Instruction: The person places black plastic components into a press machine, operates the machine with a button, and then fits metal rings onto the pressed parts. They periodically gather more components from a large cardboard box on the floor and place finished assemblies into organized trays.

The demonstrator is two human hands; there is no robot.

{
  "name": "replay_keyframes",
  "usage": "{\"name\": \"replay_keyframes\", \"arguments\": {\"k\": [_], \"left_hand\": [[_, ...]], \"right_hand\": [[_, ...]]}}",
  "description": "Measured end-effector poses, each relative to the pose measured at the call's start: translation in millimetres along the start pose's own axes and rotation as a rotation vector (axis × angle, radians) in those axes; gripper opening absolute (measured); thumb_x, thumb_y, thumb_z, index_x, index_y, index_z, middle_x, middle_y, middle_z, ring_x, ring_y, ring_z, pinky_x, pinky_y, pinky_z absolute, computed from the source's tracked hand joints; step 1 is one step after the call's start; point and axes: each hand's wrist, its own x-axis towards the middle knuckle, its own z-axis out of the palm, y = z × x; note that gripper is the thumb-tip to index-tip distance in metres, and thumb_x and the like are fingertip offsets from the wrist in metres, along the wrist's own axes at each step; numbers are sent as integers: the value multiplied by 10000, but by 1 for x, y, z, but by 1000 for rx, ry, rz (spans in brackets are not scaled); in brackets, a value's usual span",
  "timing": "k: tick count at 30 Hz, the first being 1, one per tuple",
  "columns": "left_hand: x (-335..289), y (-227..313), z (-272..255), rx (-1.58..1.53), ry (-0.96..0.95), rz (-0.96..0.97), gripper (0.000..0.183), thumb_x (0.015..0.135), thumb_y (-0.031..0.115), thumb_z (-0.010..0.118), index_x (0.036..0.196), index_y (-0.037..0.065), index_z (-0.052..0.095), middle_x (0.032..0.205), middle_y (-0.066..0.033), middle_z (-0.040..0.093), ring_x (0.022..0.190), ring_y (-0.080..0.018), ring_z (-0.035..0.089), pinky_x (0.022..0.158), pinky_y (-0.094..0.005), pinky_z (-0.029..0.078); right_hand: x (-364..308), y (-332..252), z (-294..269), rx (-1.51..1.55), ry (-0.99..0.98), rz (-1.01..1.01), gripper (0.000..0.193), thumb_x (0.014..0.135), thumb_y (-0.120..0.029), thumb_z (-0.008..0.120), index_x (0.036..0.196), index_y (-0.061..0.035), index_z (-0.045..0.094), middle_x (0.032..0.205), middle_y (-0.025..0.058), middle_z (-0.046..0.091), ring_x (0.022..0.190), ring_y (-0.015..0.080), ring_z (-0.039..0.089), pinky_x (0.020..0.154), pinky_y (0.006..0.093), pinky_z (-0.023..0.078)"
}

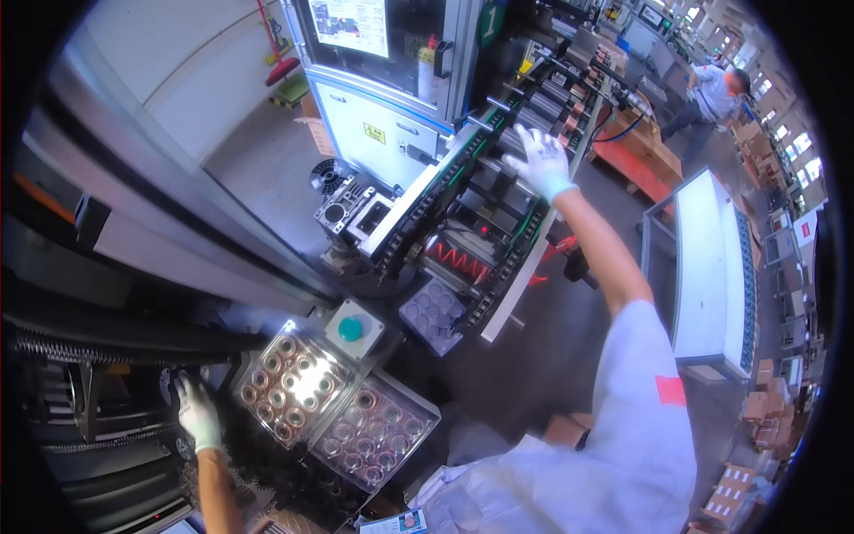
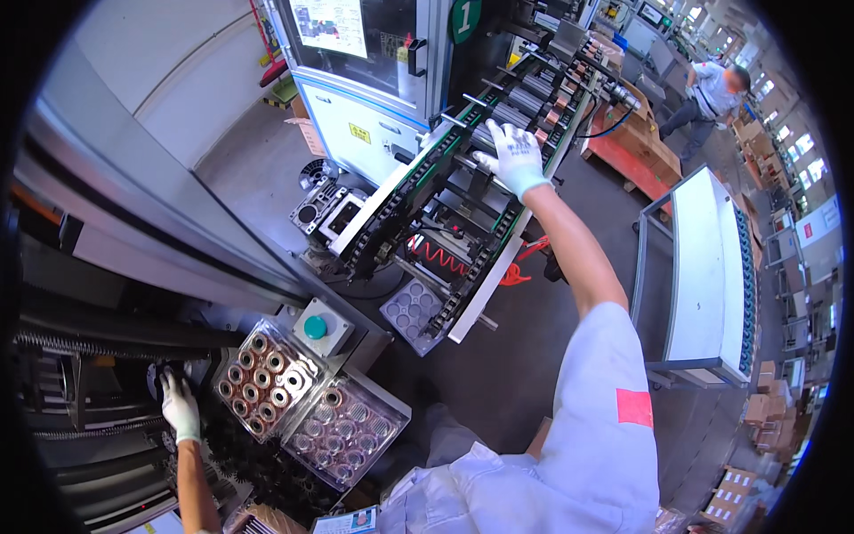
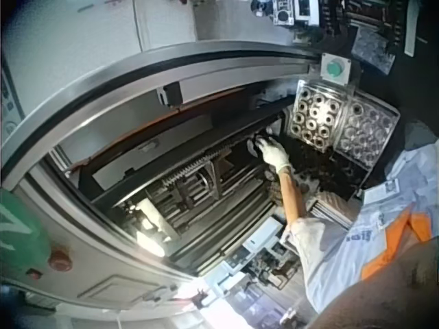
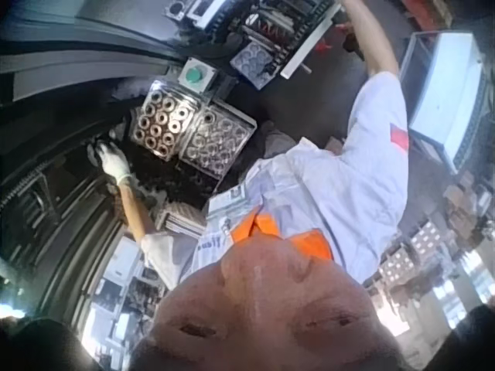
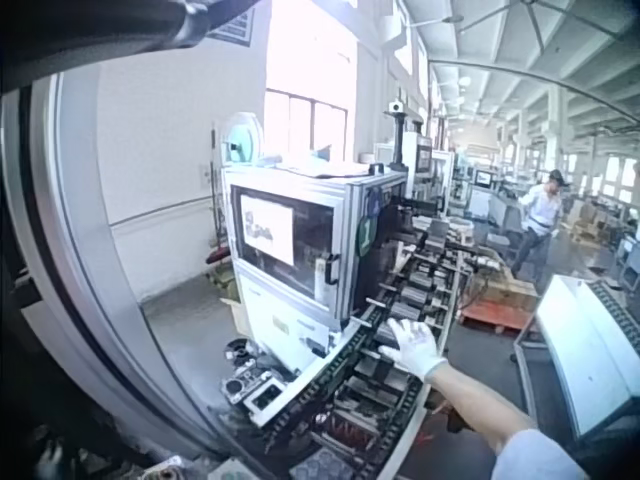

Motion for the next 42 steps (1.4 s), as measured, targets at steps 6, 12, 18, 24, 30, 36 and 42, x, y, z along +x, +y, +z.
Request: {"name": "replay_keyframes", "arguments": {"k": [6,12,18,24,30,36,42], "left_hand": [[-7,-10,0,-9,92,126,401,960,202,598,1348,102,616,1318,-209,638,1093,-365,675,887,-437,568],[-11,5,-44,-35,-25,1,455,989,297,557,1375,56,563,1413,-245,555,1072,-407,671,908,-468,556],[-168,-53,-150,-293,289,-257,479,1005,175,536,1449,-1,496,1447,-239,537,1375,-351,498,1170,-396,367],[-317,-186,-103,-113,-8,-341,455,998,152,521,1433,17,511,1439,-227,539,1302,-401,544,1096,-454,441],[-280,-107,-141,-271,121,-157,487,918,210,656,1385,95,578,1474,-179,517,1341,-364,507,1119,-487,412],[-270,-92,-105,-157,131,43,437,762,175,781,1176,123,650,1305,-105,593,1270,-342,523,1094,-519,398],[-255,-94,-103,-175,191,185,492,665,108,822,1119,99,633,1297,-121,593,1265,-342,533,1127,-535,379]], "right_hand": [[-109,-118,-71,550,175,-235,466,865,-224,740,1295,-85,626,1240,165,631,1128,375,611,975,473,482],[-214,-313,-168,955,-161,-840,350,849,-168,733,1175,-51,679,1155,140,674,1054,332,639,935,435,495],[-251,-444,-165,955,-342,-1080,406,938,-302,637,1304,-125,637,1209,99,646,1071,279,649,888,422,520],[-287,-572,-167,864,-247,-1330,396,932,-353,630,1265,-139,618,1068,97,634,852,298,685,656,411,538],[-318,-603,-164,621,-199,-1459,227,837,-326,690,844,-100,668,900,129,675,771,305,696,623,457,510],[-322,-594,-169,667,-204,-1280,185,873,-282,649,829,-107,686,782,106,677,724,303,698,633,463,525],[-291,-556,-187,1329,-1072,-737,283,938,-137,596,1160,-20,725,843,49,727,719,66,606,663,265,493]]}}
